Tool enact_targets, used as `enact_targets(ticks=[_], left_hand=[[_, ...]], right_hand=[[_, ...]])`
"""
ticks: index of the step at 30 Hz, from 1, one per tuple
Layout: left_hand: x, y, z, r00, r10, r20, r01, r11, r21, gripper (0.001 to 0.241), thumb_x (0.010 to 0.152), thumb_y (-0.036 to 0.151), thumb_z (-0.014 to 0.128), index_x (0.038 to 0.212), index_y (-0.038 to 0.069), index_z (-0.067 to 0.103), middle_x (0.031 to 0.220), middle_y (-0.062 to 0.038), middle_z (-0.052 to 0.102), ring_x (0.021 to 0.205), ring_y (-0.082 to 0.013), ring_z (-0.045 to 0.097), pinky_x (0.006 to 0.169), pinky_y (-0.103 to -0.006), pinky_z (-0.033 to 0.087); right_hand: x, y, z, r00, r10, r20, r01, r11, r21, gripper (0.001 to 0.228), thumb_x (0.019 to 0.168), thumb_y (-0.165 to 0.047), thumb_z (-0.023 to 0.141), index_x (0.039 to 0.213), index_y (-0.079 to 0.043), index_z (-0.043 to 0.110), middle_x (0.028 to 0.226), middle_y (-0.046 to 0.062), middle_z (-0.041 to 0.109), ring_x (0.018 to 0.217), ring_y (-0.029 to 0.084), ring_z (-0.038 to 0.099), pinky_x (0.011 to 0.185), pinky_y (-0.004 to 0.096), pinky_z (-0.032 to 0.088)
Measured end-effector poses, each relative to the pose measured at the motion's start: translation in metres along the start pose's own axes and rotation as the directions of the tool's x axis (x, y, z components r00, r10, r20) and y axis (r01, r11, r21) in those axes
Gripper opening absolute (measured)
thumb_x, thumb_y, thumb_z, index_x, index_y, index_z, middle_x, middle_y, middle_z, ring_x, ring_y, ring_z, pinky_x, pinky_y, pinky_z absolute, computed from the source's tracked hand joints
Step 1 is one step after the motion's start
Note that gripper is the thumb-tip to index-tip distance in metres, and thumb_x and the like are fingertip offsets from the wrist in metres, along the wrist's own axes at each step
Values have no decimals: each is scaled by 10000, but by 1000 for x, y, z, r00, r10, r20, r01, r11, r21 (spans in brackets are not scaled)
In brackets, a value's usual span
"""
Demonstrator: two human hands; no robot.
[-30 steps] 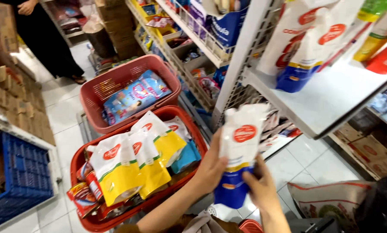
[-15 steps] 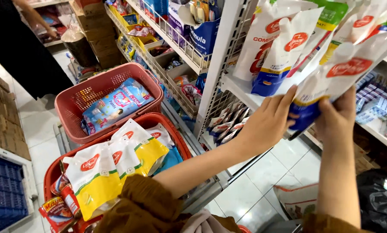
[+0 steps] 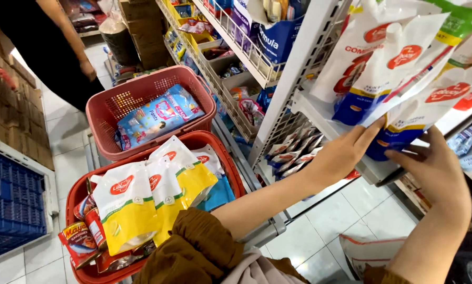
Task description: The person sorts items by hand, moving soap pouches from a red basket to a shelf, then transferring canned goods from the basket to a shelf and a blue crate.
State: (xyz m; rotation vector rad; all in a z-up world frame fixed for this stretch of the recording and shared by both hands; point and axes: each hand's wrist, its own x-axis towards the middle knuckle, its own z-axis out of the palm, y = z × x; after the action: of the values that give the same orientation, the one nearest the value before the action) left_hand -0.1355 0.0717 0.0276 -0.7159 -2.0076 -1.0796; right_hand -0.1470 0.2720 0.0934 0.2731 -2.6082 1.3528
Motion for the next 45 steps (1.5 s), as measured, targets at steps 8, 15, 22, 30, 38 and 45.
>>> enact_targets(ticks=[8, 15, 22, 30, 38, 45], left_hand=[[4, -13, 0, 993, -113, 17, 113, 994, 5, 730, 976, -23, 545, 1635, 159, 288, 1105, -96, 570, 960, -305, 648, 758, -409, 565], [-13, -15, -25, 990, -51, 131, 65, 992, -105, 702, 945, 21, 609, 1589, 126, 350, 1245, -132, 596, 1059, -328, 642, 877, -411, 556], [-107, 2, -113, 979, -96, 181, 109, 992, -63, 464, 898, 153, 720, 1349, 125, 615, 1298, -123, 619, 1157, -347, 628, 981, -461, 514], [-210, 20, -234, 852, -511, -112, 523, 836, 165, 326, 863, 62, 748, 1182, 62, 681, 1156, -136, 656, 1085, -353, 639, 916, -425, 528], [-277, 19, -283, 684, -565, -461, 707, 357, 611, 337, 852, 159, 742, 1173, 71, 689, 1260, -158, 600, 1204, -368, 531, 998, -507, 418], [-308, 27, -307, 673, -584, -454, 697, 295, 653, 442, 894, 292, 720, 1303, 134, 660, 1376, -181, 525, 1281, -396, 453, 1055, -518, 365]], right_hand=[[9, 12, 21, 989, -103, -104, 102, 995, -18, 807, 839, 93, 764, 1553, 136, 390, 1387, 218, 619, 1194, 286, 677, 905, 361, 604], [-19, 0, 40, 943, -195, -270, 155, 974, -163, 716, 918, 51, 815, 1541, 122, 471, 1474, 226, 601, 1293, 310, 663, 965, 350, 593], [-102, 8, 138, 660, -502, -559, 447, 860, -245, 293, 1074, -27, 687, 1318, 75, 562, 1305, 182, 537, 1109, 295, 552, 965, 371, 466], [-137, -42, 263, 886, -462, 32, 458, 884, 91, 339, 917, -44, 705, 1251, -37, 645, 1244, 144, 653, 1109, 297, 630, 964, 386, 510], [-176, -105, 343, 803, -379, 459, 381, 920, 93, 351, 879, -201, 711, 1209, -84, 687, 1224, 149, 653, 1083, 336, 660, 855, 412, 547], [-204, -96, 376, 825, -312, 472, 354, 935, -1, 442, 894, -278, 705, 1232, -35, 554, 1122, 191, 672, 936, 408, 686, 708, 466, 547]])
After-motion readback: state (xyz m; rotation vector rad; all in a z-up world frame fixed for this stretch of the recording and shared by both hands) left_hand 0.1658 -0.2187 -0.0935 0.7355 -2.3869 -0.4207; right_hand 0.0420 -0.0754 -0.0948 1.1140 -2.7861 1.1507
